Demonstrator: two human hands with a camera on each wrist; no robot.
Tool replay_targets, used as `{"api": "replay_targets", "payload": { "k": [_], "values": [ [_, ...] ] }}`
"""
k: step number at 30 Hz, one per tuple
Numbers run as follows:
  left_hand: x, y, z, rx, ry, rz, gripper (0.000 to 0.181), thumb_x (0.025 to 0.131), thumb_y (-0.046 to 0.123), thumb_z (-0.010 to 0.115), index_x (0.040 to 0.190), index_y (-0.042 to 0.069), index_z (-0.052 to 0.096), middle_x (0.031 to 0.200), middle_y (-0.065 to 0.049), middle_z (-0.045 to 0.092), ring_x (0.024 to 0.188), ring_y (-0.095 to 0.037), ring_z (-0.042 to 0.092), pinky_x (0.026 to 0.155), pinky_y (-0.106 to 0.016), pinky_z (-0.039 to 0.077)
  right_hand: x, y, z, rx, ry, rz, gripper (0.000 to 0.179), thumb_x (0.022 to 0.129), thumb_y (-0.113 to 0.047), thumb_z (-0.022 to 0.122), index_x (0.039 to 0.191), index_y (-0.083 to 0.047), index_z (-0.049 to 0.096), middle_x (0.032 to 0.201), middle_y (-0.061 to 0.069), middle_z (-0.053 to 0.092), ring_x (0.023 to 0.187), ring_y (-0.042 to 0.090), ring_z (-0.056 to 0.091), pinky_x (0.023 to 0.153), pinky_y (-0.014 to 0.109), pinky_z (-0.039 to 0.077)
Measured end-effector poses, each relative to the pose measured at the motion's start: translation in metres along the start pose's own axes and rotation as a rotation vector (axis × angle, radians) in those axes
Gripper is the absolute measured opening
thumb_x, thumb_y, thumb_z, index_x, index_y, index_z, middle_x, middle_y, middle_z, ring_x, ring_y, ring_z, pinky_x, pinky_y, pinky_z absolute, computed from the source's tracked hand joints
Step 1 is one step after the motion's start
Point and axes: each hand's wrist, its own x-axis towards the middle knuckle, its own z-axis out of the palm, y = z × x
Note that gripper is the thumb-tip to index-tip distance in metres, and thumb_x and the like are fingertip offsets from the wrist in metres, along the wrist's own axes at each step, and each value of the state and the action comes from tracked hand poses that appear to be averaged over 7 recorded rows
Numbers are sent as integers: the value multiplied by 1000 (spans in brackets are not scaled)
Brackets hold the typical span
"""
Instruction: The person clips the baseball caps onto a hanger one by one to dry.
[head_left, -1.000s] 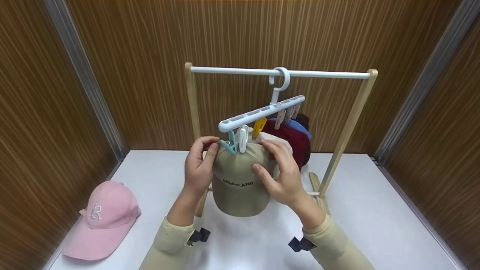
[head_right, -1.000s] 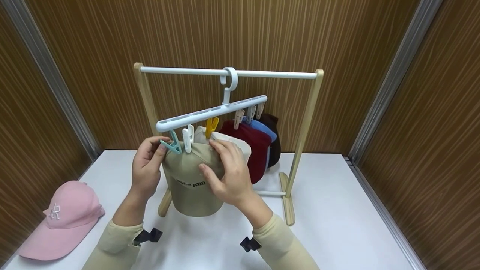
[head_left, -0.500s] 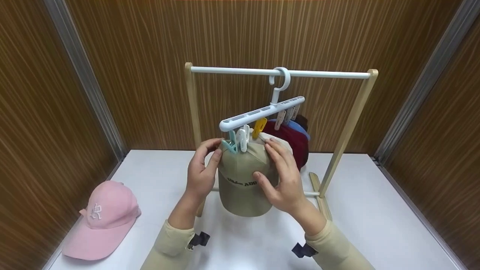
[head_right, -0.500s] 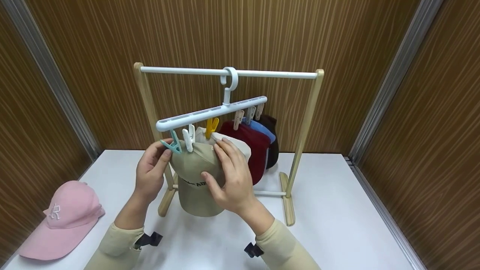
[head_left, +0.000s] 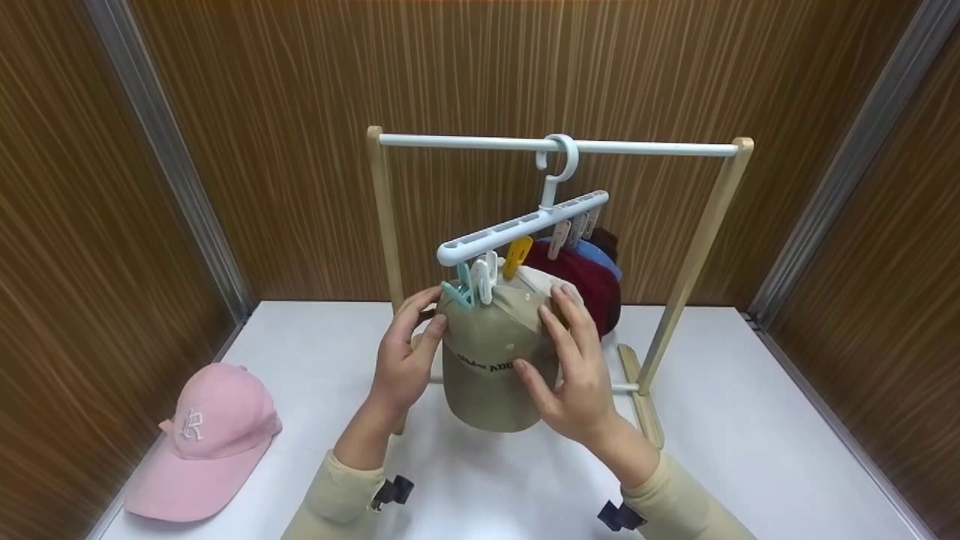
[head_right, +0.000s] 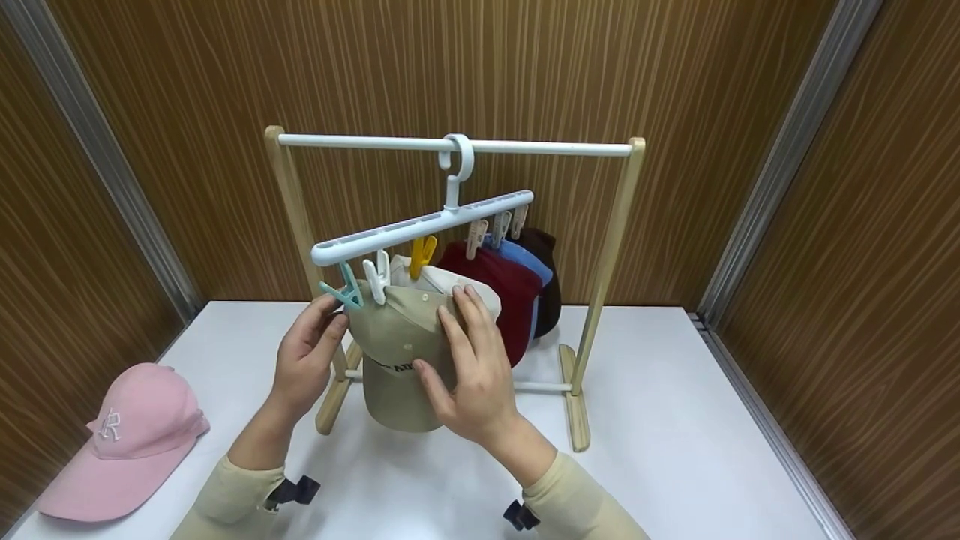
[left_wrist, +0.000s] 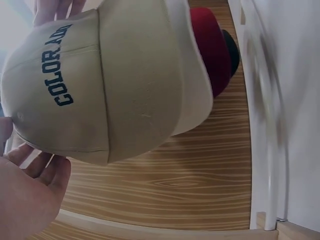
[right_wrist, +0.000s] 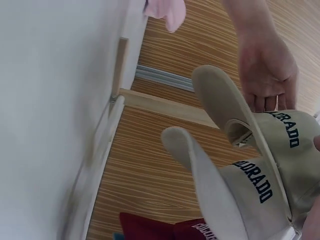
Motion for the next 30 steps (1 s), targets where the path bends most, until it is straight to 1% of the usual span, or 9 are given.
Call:
{"api": "replay_targets", "payload": {
  "k": [4,7,12,17,20,24,30],
  "values": [
    [-4,-5,0,23,-17,7,45,118,20,58,160,5,54,162,-9,55,152,-29,50,122,-55,44,-7,2,0,-16,9,-24,70,101,-33,81,154,7,58,163,33,49,153,52,45,129,51,36],
    [-6,-8,-1,36,-22,15,46,117,18,58,160,3,53,161,-10,56,152,-29,51,124,-58,41,-12,3,0,-10,10,-43,71,100,-29,83,154,9,58,161,34,50,151,51,47,128,50,37],
    [-9,-13,-2,42,-43,-5,46,118,22,58,160,4,52,160,-8,57,151,-27,52,124,-56,41,-19,7,0,4,9,-86,70,100,-26,83,151,13,57,158,37,50,147,54,49,129,49,37],
    [-12,-14,-2,59,-46,-19,46,117,23,59,159,5,53,159,-8,57,149,-26,53,124,-55,42,-23,9,0,-4,6,-101,68,102,-28,82,150,14,57,157,38,51,146,54,50,128,48,37],
    [-12,-16,-1,71,-46,-19,45,117,22,60,158,5,54,157,-8,58,149,-27,53,123,-58,42,-25,9,0,-3,4,-102,68,103,-28,81,150,14,57,156,38,51,145,54,50,128,47,37],
    [-14,-16,-1,84,-51,-29,44,117,23,61,158,7,54,156,-6,58,148,-25,53,122,-58,43,-29,9,-1,-7,-2,-94,67,103,-28,81,150,13,58,155,38,52,144,52,51,127,44,40],
    [-14,-17,-1,92,-65,-48,45,117,25,61,158,9,54,154,-5,58,147,-24,53,121,-55,44,-36,10,-4,-16,-21,-61,67,100,-25,83,152,10,58,154,36,52,141,48,53,120,34,47]
  ]
}}
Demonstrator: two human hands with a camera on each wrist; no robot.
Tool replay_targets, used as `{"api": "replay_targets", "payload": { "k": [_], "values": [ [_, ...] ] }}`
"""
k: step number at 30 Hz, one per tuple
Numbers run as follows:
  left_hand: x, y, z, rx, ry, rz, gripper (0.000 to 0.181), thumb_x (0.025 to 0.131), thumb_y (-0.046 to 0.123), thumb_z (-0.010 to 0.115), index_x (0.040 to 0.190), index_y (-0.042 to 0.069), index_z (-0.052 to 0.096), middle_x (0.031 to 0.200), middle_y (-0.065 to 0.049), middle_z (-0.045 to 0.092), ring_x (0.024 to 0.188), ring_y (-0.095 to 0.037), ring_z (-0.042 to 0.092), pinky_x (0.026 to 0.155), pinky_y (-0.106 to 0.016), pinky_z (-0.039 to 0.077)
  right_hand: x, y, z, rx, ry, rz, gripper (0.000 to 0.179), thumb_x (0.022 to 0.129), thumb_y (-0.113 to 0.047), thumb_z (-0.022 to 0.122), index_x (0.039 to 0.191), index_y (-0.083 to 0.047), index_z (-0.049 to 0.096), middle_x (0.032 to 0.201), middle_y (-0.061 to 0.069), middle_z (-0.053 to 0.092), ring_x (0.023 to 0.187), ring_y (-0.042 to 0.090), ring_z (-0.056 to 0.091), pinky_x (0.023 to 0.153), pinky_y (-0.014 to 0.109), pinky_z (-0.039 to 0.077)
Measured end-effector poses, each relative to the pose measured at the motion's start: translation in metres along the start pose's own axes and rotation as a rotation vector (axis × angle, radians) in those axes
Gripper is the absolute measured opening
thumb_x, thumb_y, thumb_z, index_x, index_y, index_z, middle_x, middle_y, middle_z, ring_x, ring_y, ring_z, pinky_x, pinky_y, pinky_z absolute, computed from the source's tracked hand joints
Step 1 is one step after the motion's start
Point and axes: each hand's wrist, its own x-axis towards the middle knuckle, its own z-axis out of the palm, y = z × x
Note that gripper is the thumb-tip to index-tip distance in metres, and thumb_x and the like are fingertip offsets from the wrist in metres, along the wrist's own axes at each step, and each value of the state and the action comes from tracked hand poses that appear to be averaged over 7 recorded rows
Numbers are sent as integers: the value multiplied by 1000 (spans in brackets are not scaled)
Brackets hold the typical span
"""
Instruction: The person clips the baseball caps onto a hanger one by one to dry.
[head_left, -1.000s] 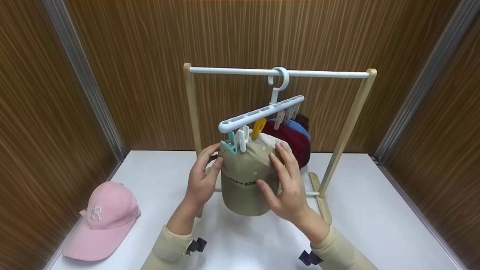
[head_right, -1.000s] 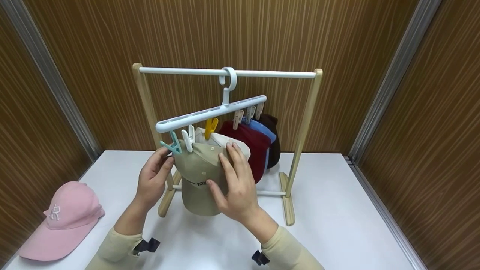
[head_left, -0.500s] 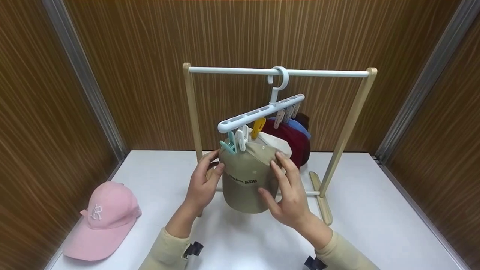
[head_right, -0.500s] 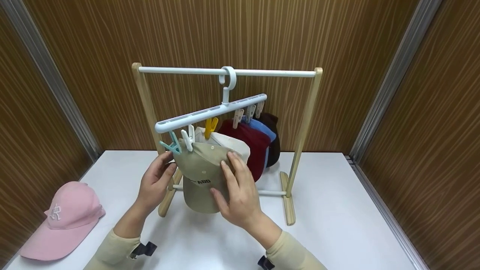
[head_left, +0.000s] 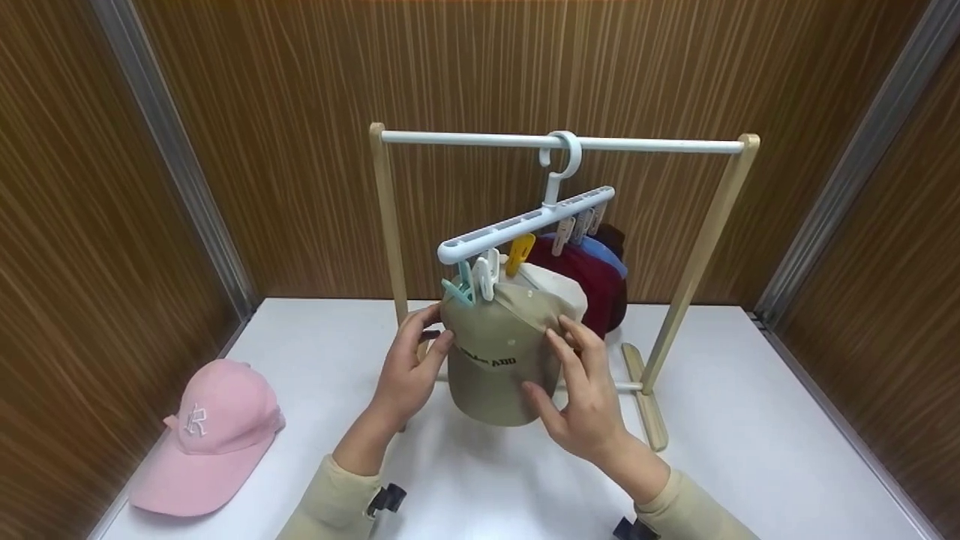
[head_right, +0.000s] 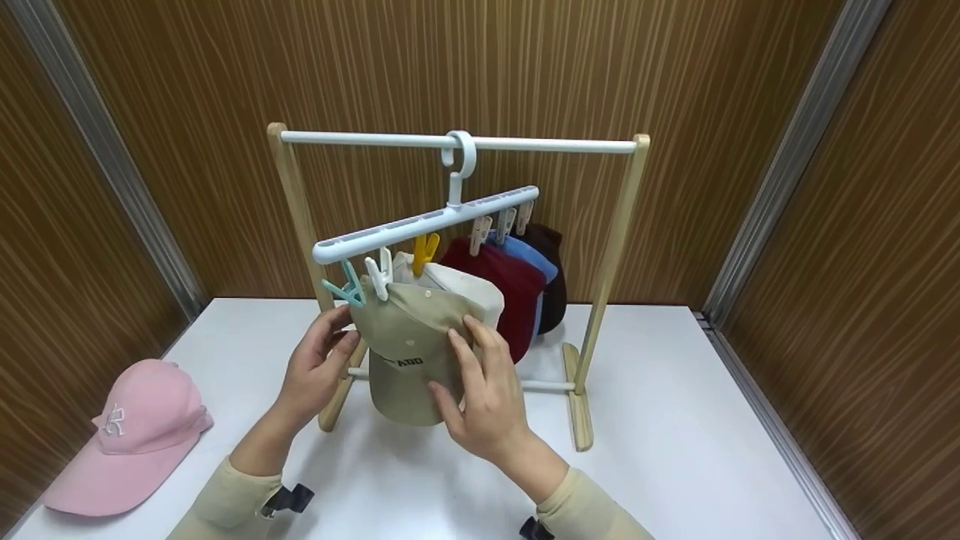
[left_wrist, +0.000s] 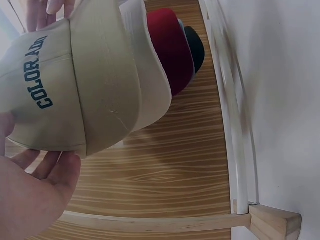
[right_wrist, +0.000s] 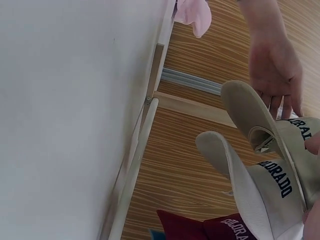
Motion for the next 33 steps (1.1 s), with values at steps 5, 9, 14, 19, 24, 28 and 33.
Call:
{"api": "replay_targets", "payload": {
  "k": [5,9,14,19,24,28,33],
  "values": [
    [0,-3,1,7,-10,-16,47,117,28,61,160,10,53,154,-4,58,147,-22,54,121,-51,45,-6,3,-1,-14,-9,19,67,98,-22,83,152,7,59,153,35,50,136,45,55,110,33,50],
    [1,-8,3,-2,-11,-24,46,117,28,61,159,11,54,154,-4,58,146,-22,54,122,-51,44,-9,7,0,-32,-8,11,67,95,-19,83,151,8,59,149,36,50,127,42,57,99,38,50],
    [1,-12,4,-2,-11,-26,45,117,28,60,158,9,54,152,-5,58,144,-23,55,121,-51,44,-11,10,2,-29,-14,19,65,94,-18,82,150,7,59,145,35,49,123,40,56,96,39,49],
    [0,-18,5,6,-14,-17,45,117,27,60,158,8,53,149,-6,59,142,-24,56,120,-54,45,-14,13,5,-27,-9,17,59,96,-19,81,146,7,61,141,34,49,119,39,56,95,39,49],
    [1,-22,6,6,-14,-1,45,117,25,60,158,6,53,149,-8,59,141,-25,57,119,-59,45,-15,16,7,-11,-7,4,53,100,-21,79,142,7,62,140,33,47,119,40,55,95,39,48],
    [2,-25,8,19,-20,0,46,117,25,60,159,7,52,150,-7,59,142,-24,57,120,-53,46,-17,17,9,-11,-11,-4,52,101,-22,79,141,6,63,138,32,47,120,39,54,94,39,49],
    [2,-27,10,23,-21,-5,47,117,27,60,159,7,51,151,-7,59,143,-24,57,120,-53,46,-19,20,10,-22,-25,-13,51,98,-19,80,140,5,63,135,30,47,120,37,54,95,36,50]
  ]
}}
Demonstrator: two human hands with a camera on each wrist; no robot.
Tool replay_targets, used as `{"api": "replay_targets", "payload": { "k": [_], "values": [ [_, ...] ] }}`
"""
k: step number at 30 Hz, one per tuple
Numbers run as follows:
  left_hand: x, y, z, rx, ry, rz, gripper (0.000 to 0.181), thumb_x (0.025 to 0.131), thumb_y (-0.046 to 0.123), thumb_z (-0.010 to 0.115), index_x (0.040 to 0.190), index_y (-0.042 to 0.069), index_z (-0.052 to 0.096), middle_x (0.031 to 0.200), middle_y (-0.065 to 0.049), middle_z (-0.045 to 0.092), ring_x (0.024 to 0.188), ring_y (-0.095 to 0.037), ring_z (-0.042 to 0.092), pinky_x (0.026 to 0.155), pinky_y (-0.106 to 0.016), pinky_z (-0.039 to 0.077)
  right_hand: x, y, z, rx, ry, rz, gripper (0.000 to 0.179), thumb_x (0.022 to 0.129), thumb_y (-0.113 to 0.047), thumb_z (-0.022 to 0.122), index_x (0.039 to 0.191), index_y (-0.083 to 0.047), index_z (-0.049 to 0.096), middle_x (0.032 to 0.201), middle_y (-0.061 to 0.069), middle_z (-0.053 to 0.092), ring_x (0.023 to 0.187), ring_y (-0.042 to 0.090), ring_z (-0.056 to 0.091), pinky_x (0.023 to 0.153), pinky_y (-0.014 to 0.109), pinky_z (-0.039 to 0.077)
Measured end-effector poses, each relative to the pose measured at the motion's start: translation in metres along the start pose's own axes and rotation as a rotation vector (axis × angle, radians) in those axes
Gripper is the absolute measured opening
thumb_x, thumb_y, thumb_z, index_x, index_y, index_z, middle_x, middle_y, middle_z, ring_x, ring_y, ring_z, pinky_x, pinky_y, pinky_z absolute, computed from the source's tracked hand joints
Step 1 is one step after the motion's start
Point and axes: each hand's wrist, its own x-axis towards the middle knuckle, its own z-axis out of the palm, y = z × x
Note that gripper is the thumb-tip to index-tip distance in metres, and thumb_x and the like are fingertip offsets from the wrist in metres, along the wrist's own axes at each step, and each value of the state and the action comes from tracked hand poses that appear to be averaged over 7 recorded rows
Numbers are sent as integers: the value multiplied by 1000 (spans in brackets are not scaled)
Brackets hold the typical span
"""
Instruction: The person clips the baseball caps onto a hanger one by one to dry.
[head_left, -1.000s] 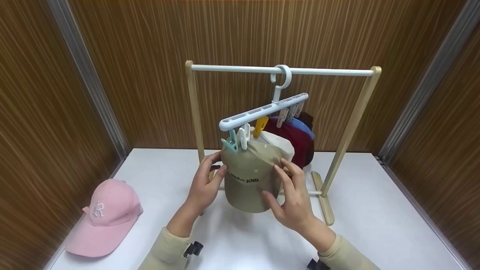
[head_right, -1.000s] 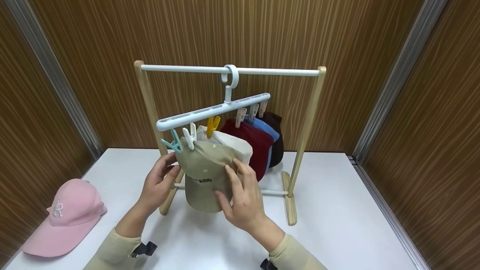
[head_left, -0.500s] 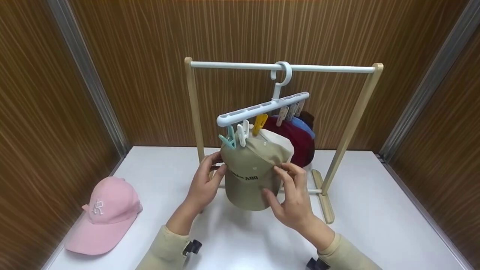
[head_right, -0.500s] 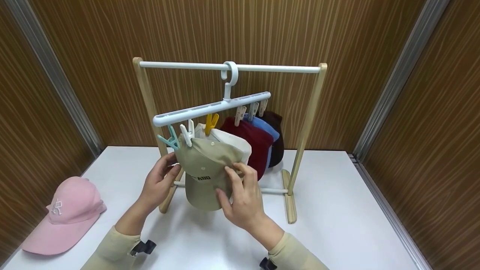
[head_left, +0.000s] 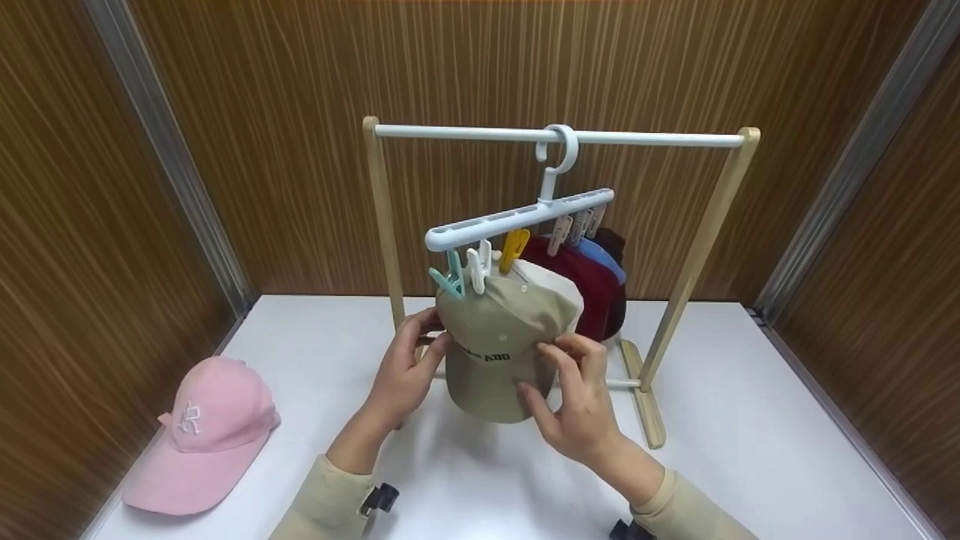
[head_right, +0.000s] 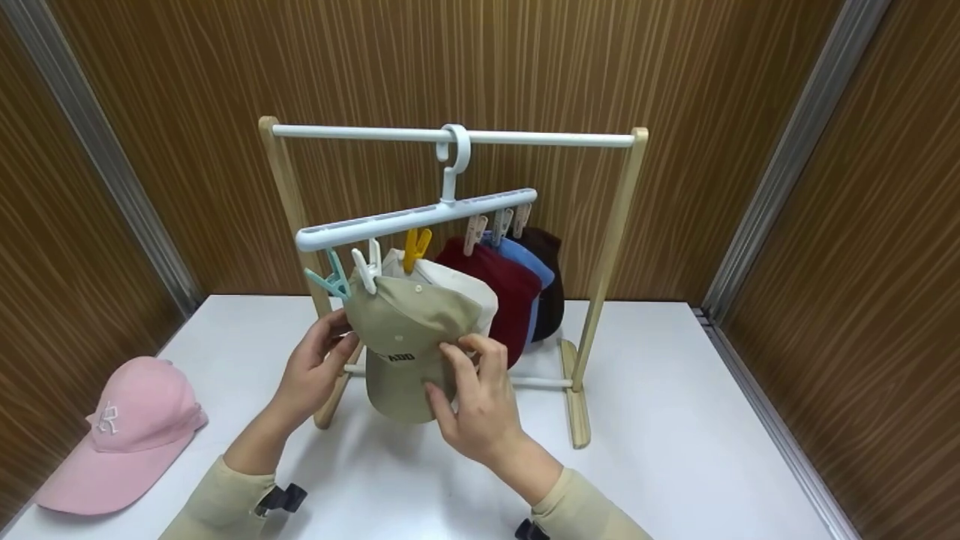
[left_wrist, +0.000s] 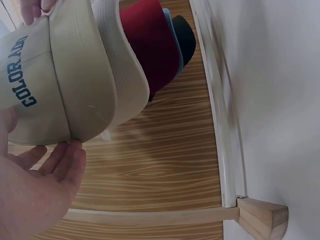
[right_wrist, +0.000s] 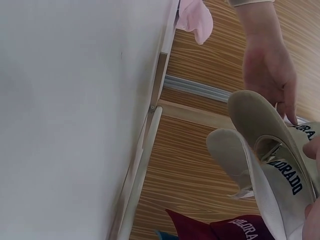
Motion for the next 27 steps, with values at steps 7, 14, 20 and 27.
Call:
{"api": "replay_targets", "payload": {
  "k": [7,14,20,27],
  "values": [
    [-4,-2,-4,23,-6,-32,51,117,28,60,161,4,49,153,-10,59,144,-28,56,120,-53,45,-1,-3,3,-16,-23,-27,50,95,-17,82,136,6,65,130,29,50,116,36,52,94,35,49],
    [-8,-5,-4,34,-25,-48,50,118,31,59,160,5,50,152,-10,60,145,-28,56,121,-56,44,-4,-8,6,-7,-65,-40,52,92,-15,83,137,6,64,129,27,53,120,37,49,98,37,46],
    [-8,-7,-2,30,-28,-46,48,117,32,60,158,8,52,153,-7,59,145,-25,55,121,-59,44,-6,-12,9,-19,-83,-57,53,90,-15,84,136,5,65,130,26,55,119,37,50,100,41,44],
    [-12,-10,-2,52,-42,-58,47,117,32,60,157,8,53,149,-8,61,142,-27,57,118,-56,47,-10,-19,11,-26,-105,-65,57,87,-14,87,136,4,66,128,23,57,116,35,51,98,40,44]
  ]
}}
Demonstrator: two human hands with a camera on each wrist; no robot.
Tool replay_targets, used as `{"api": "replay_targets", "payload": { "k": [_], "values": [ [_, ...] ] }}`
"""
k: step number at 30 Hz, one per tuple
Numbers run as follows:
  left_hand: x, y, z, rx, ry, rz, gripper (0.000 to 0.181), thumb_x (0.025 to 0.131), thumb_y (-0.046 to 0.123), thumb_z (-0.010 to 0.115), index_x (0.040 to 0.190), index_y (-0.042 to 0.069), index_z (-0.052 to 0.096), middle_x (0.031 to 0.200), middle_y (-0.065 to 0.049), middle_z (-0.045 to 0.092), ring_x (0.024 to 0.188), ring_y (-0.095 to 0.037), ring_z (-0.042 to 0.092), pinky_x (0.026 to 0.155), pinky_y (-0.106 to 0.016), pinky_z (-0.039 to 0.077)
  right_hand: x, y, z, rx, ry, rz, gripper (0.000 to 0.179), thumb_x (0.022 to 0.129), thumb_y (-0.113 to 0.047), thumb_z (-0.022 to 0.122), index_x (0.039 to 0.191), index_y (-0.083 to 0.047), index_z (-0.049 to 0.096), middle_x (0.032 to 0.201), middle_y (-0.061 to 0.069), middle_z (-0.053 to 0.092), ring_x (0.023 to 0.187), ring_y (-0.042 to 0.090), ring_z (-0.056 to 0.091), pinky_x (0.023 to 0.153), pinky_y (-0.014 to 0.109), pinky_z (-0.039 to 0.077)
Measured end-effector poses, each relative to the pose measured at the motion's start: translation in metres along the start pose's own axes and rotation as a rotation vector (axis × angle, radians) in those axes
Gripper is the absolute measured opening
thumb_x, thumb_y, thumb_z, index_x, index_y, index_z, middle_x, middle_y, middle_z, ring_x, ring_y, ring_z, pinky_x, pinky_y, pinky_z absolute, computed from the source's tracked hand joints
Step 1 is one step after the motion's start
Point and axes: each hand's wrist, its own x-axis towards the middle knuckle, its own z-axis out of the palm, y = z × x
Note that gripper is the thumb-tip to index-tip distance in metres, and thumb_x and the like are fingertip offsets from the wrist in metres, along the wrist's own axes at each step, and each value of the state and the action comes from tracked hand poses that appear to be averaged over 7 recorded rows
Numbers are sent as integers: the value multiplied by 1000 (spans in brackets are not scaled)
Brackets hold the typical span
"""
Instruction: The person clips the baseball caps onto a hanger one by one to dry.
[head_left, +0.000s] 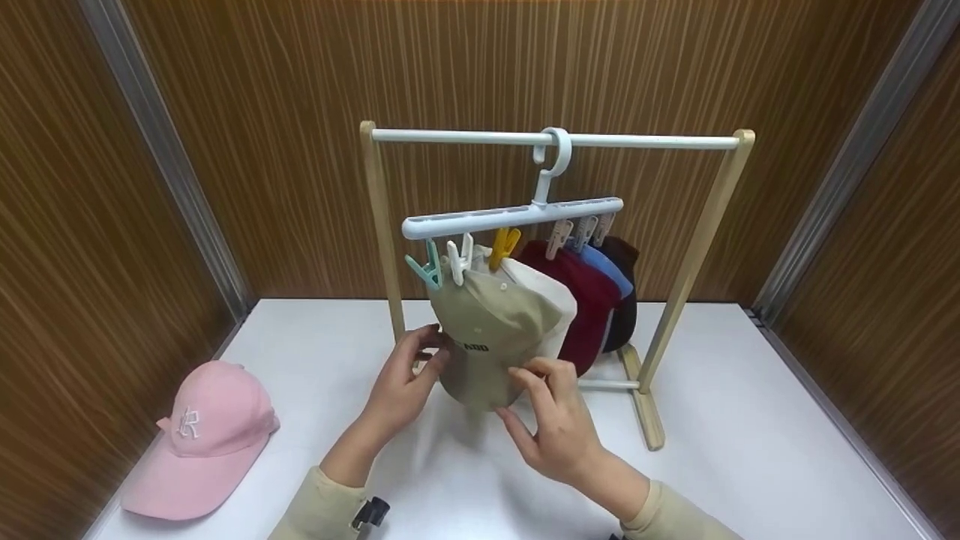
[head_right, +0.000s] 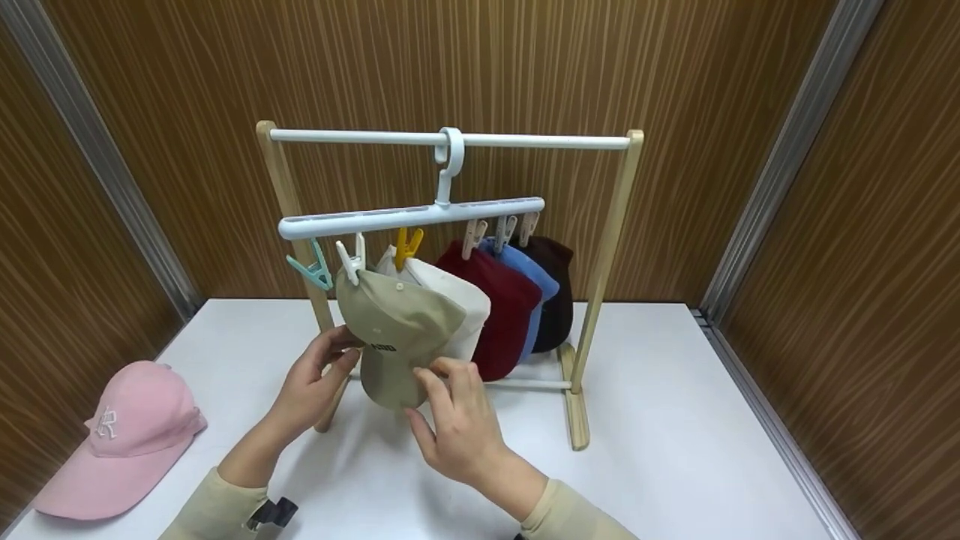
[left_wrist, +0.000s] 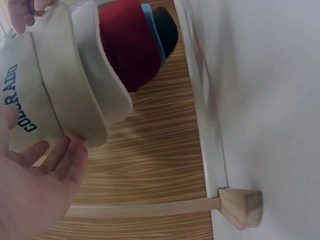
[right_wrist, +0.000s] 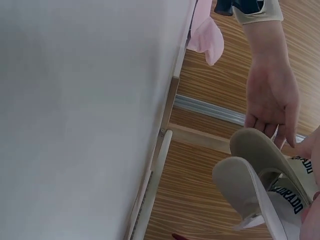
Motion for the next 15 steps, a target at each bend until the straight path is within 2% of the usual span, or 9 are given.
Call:
{"api": "replay_targets", "payload": {
  "k": [3,7,10,15],
  "values": [
    [-4,-4,-2,13,0,-33,50,116,32,62,158,6,53,148,-11,62,139,-30,59,115,-55,50,-1,-4,2,8,-14,4,56,89,-17,87,137,3,65,129,22,57,116,35,52,98,39,44],
    [-8,-8,-8,35,3,-71,55,116,35,62,159,4,50,150,-15,61,139,-31,59,116,-54,50,-3,-9,6,21,-30,-7,47,103,-26,77,138,3,65,130,21,58,114,33,54,97,39,44],
    [-10,-8,-14,49,5,-86,55,116,35,62,160,5,50,151,-13,60,143,-30,57,120,-51,46,-3,-12,8,35,-43,-21,47,110,-34,67,138,3,65,131,20,60,113,32,56,96,39,45],
    [-14,-13,-29,101,19,-93,52,117,34,60,158,3,51,152,-15,61,146,-30,56,124,-51,41,-5,-19,11,85,-98,-16,52,110,-36,67,144,4,62,139,19,62,117,31,59,97,41,50]
  ]
}}
